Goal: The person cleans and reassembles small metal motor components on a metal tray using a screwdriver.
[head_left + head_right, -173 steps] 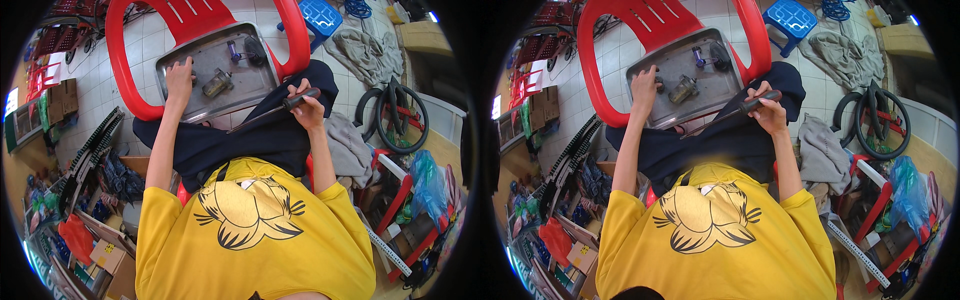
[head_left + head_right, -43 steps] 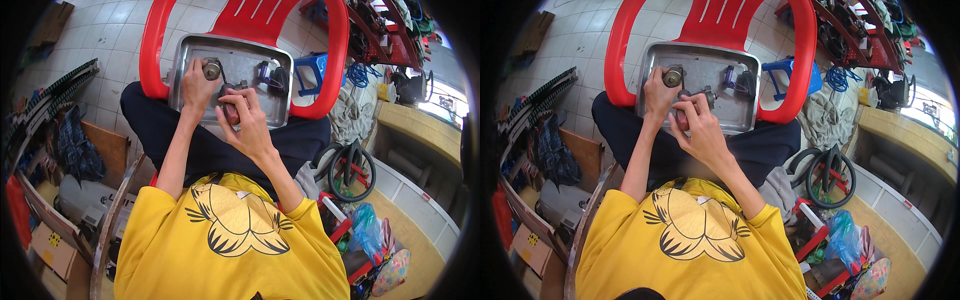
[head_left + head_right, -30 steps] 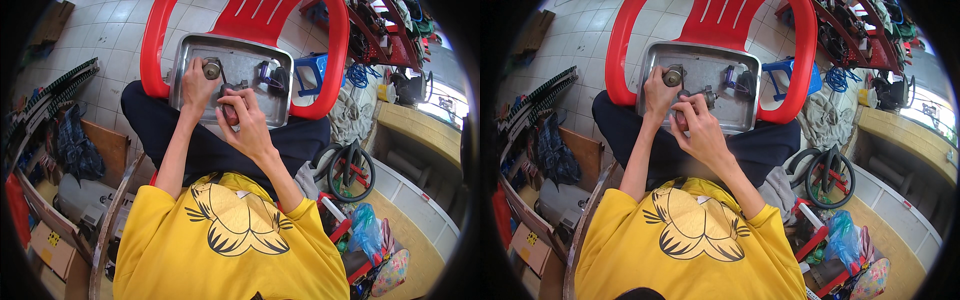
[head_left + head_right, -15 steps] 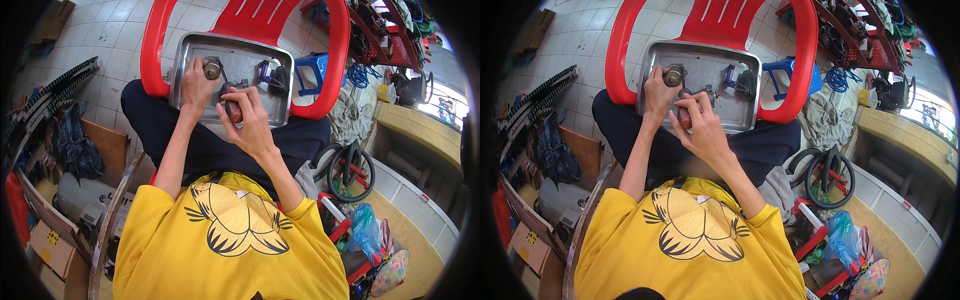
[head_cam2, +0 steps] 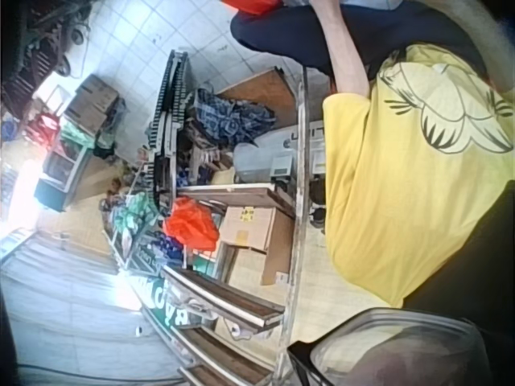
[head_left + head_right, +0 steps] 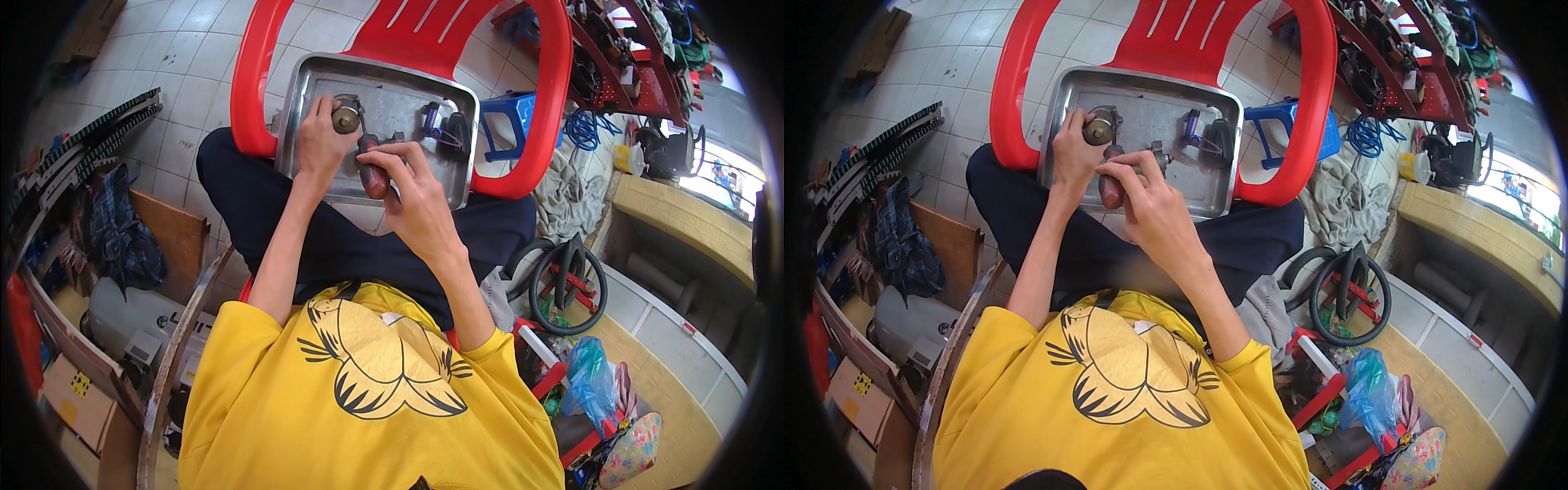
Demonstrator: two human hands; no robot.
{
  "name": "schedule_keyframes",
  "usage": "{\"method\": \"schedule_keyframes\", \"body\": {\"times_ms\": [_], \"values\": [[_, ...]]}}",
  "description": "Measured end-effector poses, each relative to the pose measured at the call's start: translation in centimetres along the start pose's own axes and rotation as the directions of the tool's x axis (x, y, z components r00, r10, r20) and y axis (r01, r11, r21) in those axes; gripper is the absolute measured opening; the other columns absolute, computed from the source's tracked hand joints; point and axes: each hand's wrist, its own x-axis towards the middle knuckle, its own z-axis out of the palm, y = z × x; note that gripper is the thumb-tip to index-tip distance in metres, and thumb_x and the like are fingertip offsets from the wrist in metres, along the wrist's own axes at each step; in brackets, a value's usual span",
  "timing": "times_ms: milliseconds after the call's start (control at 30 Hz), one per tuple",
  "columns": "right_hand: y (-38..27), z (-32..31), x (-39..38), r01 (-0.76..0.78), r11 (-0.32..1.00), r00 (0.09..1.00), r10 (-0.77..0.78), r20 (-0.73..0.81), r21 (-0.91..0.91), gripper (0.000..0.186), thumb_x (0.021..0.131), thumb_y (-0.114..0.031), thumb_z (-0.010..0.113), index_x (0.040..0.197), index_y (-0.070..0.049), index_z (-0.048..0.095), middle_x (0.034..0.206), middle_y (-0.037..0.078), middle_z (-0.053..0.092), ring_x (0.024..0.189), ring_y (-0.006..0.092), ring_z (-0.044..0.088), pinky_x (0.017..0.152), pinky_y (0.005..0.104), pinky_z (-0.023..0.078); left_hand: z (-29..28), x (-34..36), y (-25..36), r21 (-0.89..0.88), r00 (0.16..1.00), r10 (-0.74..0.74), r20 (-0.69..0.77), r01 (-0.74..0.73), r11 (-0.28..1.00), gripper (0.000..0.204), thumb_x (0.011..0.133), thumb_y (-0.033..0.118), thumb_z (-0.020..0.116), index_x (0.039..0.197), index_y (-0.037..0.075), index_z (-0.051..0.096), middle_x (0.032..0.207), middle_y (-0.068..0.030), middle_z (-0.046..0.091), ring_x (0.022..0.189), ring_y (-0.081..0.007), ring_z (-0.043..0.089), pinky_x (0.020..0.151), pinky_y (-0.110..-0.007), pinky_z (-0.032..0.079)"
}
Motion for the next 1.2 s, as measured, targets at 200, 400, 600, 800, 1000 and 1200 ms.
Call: {"method": "schedule_keyframes", "body": {"times_ms": [200,400,600,800,1000,1200], "values": [[0.3,-0.1,0.6,0.094,0.977,0.992,-0.109,-0.070,-0.191,0.036,0.079,0.001,0.080,0.111,-0.010,0.068,0.105,0.005,0.067,0.083,0.0246,0.070,0.067,0.0320,0.056,-0.4,-0.4,0.2,-0.015,1.000,0.005,-0.004,-0.005,1.000,0.040,0.072,0.011,0.082,0.104,0.002,0.059,0.104,-0.0171,0.064,0.096,-0.0425,0.066,0.078,-0.048,0.054],[1.0,0.4,0.9,0.132,0.989,0.988,-0.137,-0.075,-0.065,0.031,0.082,-0.003,0.081,0.109,-0.008,0.068,0.107,0.005,0.069,0.078,0.0200,0.071,0.065,0.0274,0.055,-0.5,-0.4,0.5,-0.045,1.000,0.002,-0.018,-0.003,0.999,0.040,0.073,0.013,0.083,0.105,0.002,0.059,0.104,-0.0176,0.064,0.097,-0.0416,0.067,0.079,-0.047,0.055],[0.0,0.6,1.0,0.024,0.999,0.991,-0.019,-0.130,0.032,0.026,0.084,-0.008,0.082,0.106,-0.009,0.069,0.101,0.005,0.068,0.071,0.0175,0.070,0.062,0.0283,0.054,0.1,-0.2,-0.1,-0.074,0.998,0.010,-0.062,-0.014,0.997,0.043,0.072,0.014,0.085,0.105,0.000,0.060,0.106,-0.0189,0.065,0.097,-0.0409,0.067,0.081,-0.046,0.055],[0.2,0.2,1.4,0.012,0.982,0.983,-0.046,-0.178,-0.187,0.029,0.082,-0.013,0.085,0.105,-0.009,0.068,0.100,0.004,0.068,0.062,0.0155,0.066,0.057,0.0285,0.053,-0.1,-0.2,-0.4,-0.039,0.997,0.022,-0.077,-0.025,0.999,0.047,0.069,0.015,0.088,0.105,-0.001,0.062,0.102,-0.0200,0.067,0.095,-0.0421,0.068,0.080,-0.046,0.056],[0.7,-0.2,1.9,0.083,0.996,0.993,-0.081,-0.082,0.026,0.027,0.083,-0.010,0.082,0.105,-0.008,0.067,0.105,0.003,0.069,0.064,0.0171,0.067,0.059,0.0286,0.053,-0.3,-0.5,0.0,-0.034,0.999,0.007,-0.031,-0.008,0.999,0.045,0.070,0.015,0.085,0.104,0.000,0.060,0.105,-0.0189,0.064,0.096,-0.0411,0.067,0.082,-0.046,0.055],[-0.3,-0.4,1.6,-0.017,0.999,0.992,0.012,-0.124,-0.041,0.024,0.084,-0.012,0.081,0.103,-0.009,0.067,0.103,0.002,0.067,0.068,0.0184,0.069,0.061,0.0293,0.053,0.0,-0.7,-0.3,-0.026,0.999,0.013,-0.053,-0.014,1.000,0.044,0.071,0.015,0.085,0.104,0.000,0.060,0.104,-0.0194,0.064,0.095,-0.0416,0.067,0.081,-0.047,0.056]]}}
